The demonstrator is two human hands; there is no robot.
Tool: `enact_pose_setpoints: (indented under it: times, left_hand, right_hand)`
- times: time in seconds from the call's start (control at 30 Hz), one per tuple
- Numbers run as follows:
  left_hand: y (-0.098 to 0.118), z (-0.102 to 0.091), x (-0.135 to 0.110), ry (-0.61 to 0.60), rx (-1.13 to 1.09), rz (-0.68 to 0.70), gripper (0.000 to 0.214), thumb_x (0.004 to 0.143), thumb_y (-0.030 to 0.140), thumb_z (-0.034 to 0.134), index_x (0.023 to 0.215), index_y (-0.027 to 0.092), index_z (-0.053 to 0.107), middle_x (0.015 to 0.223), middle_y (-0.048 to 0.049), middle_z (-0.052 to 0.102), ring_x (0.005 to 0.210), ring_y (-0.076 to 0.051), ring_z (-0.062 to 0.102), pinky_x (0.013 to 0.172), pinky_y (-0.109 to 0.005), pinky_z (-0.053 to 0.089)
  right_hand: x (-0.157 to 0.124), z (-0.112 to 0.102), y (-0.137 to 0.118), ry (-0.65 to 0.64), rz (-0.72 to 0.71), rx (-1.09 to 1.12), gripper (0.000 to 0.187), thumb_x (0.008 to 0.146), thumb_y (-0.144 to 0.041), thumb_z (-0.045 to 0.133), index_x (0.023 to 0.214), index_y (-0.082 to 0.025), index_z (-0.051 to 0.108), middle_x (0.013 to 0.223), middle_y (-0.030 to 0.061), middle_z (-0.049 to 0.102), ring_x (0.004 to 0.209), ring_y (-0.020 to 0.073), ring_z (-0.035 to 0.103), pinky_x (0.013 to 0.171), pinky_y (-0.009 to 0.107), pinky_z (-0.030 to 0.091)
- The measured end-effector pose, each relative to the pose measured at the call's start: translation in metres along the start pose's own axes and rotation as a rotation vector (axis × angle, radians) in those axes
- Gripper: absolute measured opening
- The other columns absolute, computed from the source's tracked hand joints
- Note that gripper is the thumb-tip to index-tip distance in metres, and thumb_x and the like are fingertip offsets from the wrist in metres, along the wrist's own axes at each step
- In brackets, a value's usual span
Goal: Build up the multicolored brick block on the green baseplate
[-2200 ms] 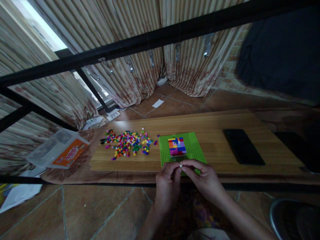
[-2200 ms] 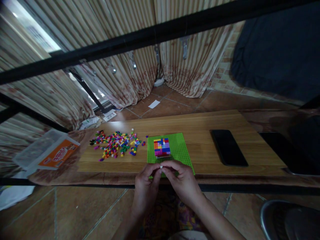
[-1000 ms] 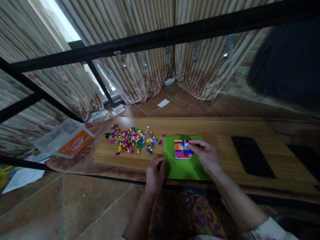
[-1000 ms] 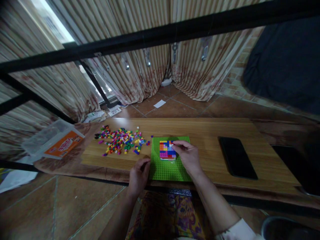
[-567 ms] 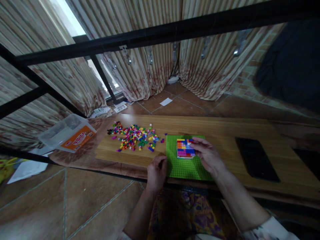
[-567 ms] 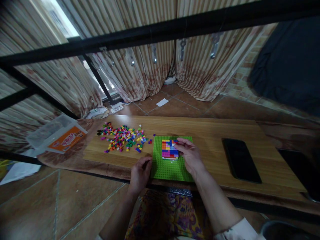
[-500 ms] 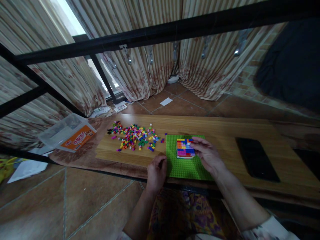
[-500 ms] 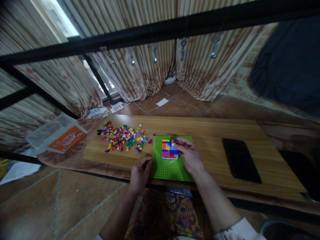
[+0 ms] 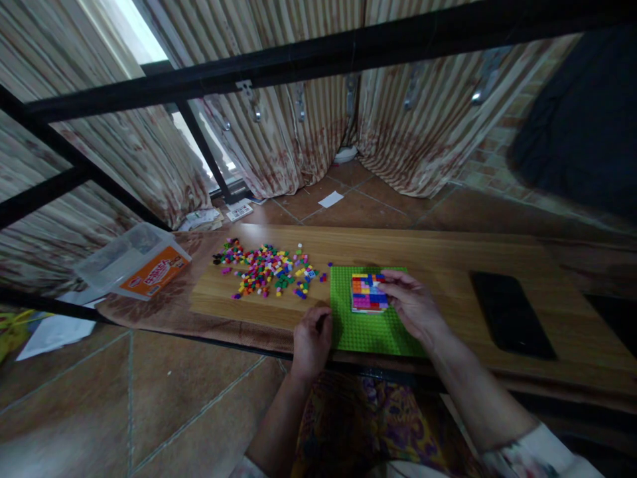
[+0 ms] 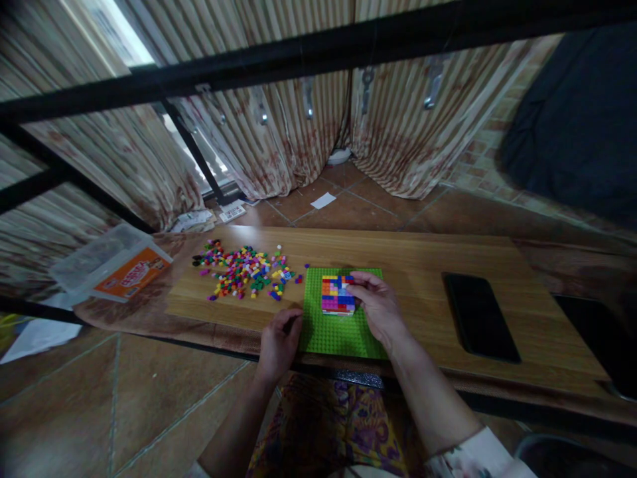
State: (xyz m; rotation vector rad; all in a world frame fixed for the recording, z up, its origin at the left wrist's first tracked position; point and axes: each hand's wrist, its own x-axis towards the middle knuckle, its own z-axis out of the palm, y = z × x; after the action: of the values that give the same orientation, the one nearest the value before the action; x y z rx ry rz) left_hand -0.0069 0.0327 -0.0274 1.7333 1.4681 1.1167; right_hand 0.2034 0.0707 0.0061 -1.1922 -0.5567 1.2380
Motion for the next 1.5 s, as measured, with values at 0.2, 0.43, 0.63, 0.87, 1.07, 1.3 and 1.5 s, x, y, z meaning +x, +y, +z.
enact_pose_setpoints:
  times: [0.2, 0.43, 0.63, 0.87, 1.07, 1.3, 1.5]
  left_hand:
    - [0.001, -0.001, 0.001, 0.000, -0.013, -0.007, 0.014, 0.090, 0.020, 0.055, 0.092, 0.021, 0.068, 0.090, -0.0036, 0.071, 0.085, -0.015, 0.068, 0.079, -0.026, 0.052]
    - [-0.006, -0.004, 0.001, 0.012, -0.133, -0.135, 0.015, 0.088, 0.026, 0.058, 0.095, 0.020, 0.070, 0.091, -0.0047, 0.072, 0.085, -0.017, 0.068, 0.080, -0.029, 0.054]
    - [-0.013, -0.029, 0.008, 0.188, -0.006, -0.170, 0.018, 0.086, 0.023, 0.057, 0.096, 0.018, 0.070, 0.091, -0.0063, 0.072, 0.085, -0.018, 0.068, 0.080, -0.030, 0.053]
    - [-0.025, -0.053, 0.022, 0.308, 0.224, -0.198, 0.017, 0.086, 0.019, 0.054, 0.094, 0.017, 0.069, 0.088, -0.0063, 0.070, 0.078, -0.017, 0.066, 0.074, -0.028, 0.052]
    - [-0.026, -0.060, 0.043, 0.335, 0.355, -0.263, 0.018, 0.085, 0.019, 0.056, 0.097, 0.016, 0.068, 0.096, -0.0103, 0.069, 0.083, -0.020, 0.066, 0.076, -0.030, 0.051]
    - [-0.028, -0.062, 0.046, 0.348, 0.417, -0.285, 0.015, 0.081, 0.015, 0.058, 0.094, 0.015, 0.067, 0.096, -0.0106, 0.067, 0.085, -0.021, 0.065, 0.081, -0.032, 0.051]
    - [-0.040, -0.085, 0.047, 0.454, 0.459, -0.345, 0.021, 0.085, 0.016, 0.050, 0.099, 0.015, 0.067, 0.093, -0.0110, 0.067, 0.085, -0.022, 0.065, 0.078, -0.032, 0.050]
  right_hand:
    - [0.001, 0.000, 0.000, -0.015, -0.007, -0.008, 0.040, 0.043, -0.031, 0.091, 0.078, -0.025, 0.074, 0.077, -0.0022, 0.069, 0.068, 0.0129, 0.060, 0.063, 0.029, 0.049]
    - [-0.014, -0.014, -0.004, -0.005, -0.027, 0.005, 0.040, 0.049, -0.035, 0.091, 0.085, -0.027, 0.076, 0.080, -0.0019, 0.068, 0.069, 0.0097, 0.058, 0.059, 0.022, 0.046]
    - [-0.033, -0.042, -0.007, 0.138, -0.047, -0.040, 0.036, 0.051, -0.037, 0.091, 0.083, -0.027, 0.077, 0.077, -0.0019, 0.064, 0.062, 0.0069, 0.051, 0.051, 0.018, 0.042]
    - [-0.053, -0.055, 0.000, 0.172, 0.050, -0.102, 0.041, 0.046, -0.041, 0.092, 0.081, -0.025, 0.077, 0.071, -0.0021, 0.062, 0.059, 0.0065, 0.049, 0.049, 0.015, 0.043]
    - [-0.058, -0.058, 0.003, 0.179, 0.073, -0.166, 0.039, 0.045, -0.041, 0.091, 0.079, -0.026, 0.078, 0.072, -0.0011, 0.063, 0.061, 0.0078, 0.049, 0.050, 0.015, 0.044]
    - [-0.061, -0.058, 0.003, 0.188, 0.129, -0.183, 0.043, 0.045, -0.044, 0.090, 0.082, -0.025, 0.078, 0.072, -0.0006, 0.063, 0.061, 0.0081, 0.049, 0.050, 0.015, 0.045]
    - [-0.060, -0.064, 0.008, 0.210, 0.152, -0.209, 0.044, 0.042, -0.044, 0.090, 0.080, -0.025, 0.078, 0.077, 0.0001, 0.064, 0.063, 0.0082, 0.049, 0.050, 0.014, 0.045]
